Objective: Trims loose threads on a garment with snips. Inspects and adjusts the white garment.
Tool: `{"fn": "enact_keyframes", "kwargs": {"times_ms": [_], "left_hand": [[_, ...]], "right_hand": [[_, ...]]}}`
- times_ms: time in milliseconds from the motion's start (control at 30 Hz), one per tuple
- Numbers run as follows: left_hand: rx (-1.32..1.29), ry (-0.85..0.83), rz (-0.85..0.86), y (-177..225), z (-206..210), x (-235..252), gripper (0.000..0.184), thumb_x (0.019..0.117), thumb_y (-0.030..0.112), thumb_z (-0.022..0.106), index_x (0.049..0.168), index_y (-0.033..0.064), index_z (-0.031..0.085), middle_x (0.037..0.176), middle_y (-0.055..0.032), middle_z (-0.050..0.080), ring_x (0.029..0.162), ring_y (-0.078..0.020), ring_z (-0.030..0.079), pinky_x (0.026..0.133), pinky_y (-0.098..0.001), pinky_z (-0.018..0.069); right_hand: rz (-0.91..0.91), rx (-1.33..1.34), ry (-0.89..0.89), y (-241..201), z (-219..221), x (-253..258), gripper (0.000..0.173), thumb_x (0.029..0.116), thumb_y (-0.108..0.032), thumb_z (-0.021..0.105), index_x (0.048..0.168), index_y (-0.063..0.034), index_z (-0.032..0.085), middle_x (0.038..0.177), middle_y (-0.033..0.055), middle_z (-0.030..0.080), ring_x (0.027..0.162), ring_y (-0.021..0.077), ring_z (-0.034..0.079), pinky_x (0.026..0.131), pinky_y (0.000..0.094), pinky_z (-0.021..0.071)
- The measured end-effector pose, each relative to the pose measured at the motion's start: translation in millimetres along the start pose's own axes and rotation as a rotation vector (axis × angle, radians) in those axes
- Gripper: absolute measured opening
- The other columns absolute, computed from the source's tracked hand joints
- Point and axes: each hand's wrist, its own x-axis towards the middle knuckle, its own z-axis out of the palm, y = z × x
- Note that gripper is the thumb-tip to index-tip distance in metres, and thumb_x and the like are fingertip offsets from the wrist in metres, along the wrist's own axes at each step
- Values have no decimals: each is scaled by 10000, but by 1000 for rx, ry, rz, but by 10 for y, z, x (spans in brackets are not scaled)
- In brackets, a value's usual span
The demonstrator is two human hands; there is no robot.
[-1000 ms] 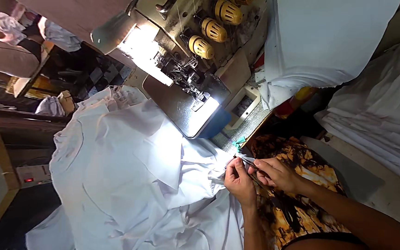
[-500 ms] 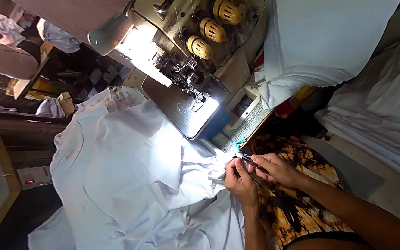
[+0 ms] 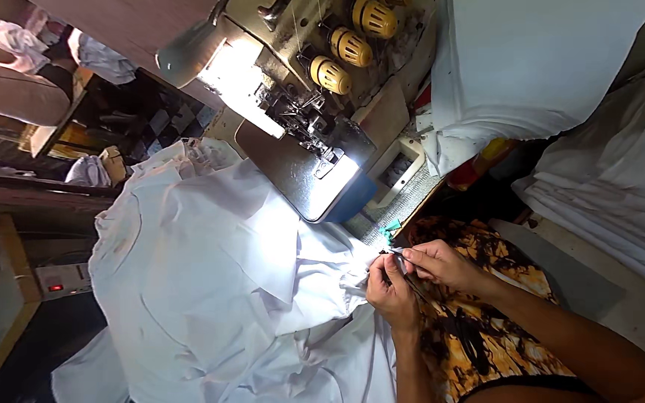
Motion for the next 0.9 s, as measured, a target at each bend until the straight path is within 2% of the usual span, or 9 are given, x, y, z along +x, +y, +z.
{"fn": "enact_keyframes", "kwargs": {"times_ms": [133,400,533,700,900], "left_hand": [[-7,2,15,-9,4,2,195,998,83,595,919,-74,680,788,-14,679,738,54,642,711,-112,544],[-46,-3,-2,-16,-7,-7,188,1004,78,587,932,-73,674,804,-9,681,757,45,649,720,-123,552],[-47,-18,1,-17,-10,-3,188,999,77,591,930,-75,678,795,-15,685,747,39,652,715,-128,557],[-24,-29,31,-36,-19,-6,190,998,83,597,929,-74,677,799,-25,687,747,31,657,725,-133,560],[-43,-2,42,-47,-51,-18,172,997,67,607,969,-86,678,819,-29,702,728,15,672,696,-157,587]], "right_hand": [[-27,-80,10,34,-35,-1,341,1059,-287,511,780,-139,638,561,-128,429,452,-44,351,436,146,276],[69,39,-83,-31,-64,-18,393,1099,-268,411,853,-111,674,541,-122,455,422,-44,354,399,134,265],[51,44,-87,-42,-55,13,387,1097,-270,419,848,-119,673,541,-121,461,427,-40,363,407,138,273],[15,-10,-61,-2,-39,66,370,1080,-273,468,772,-137,621,548,-122,426,434,-38,338,418,145,265],[-46,-11,-182,-19,-177,-52,353,1074,-256,463,790,-140,637,555,-140,425,447,-64,333,419,126,249]]}}
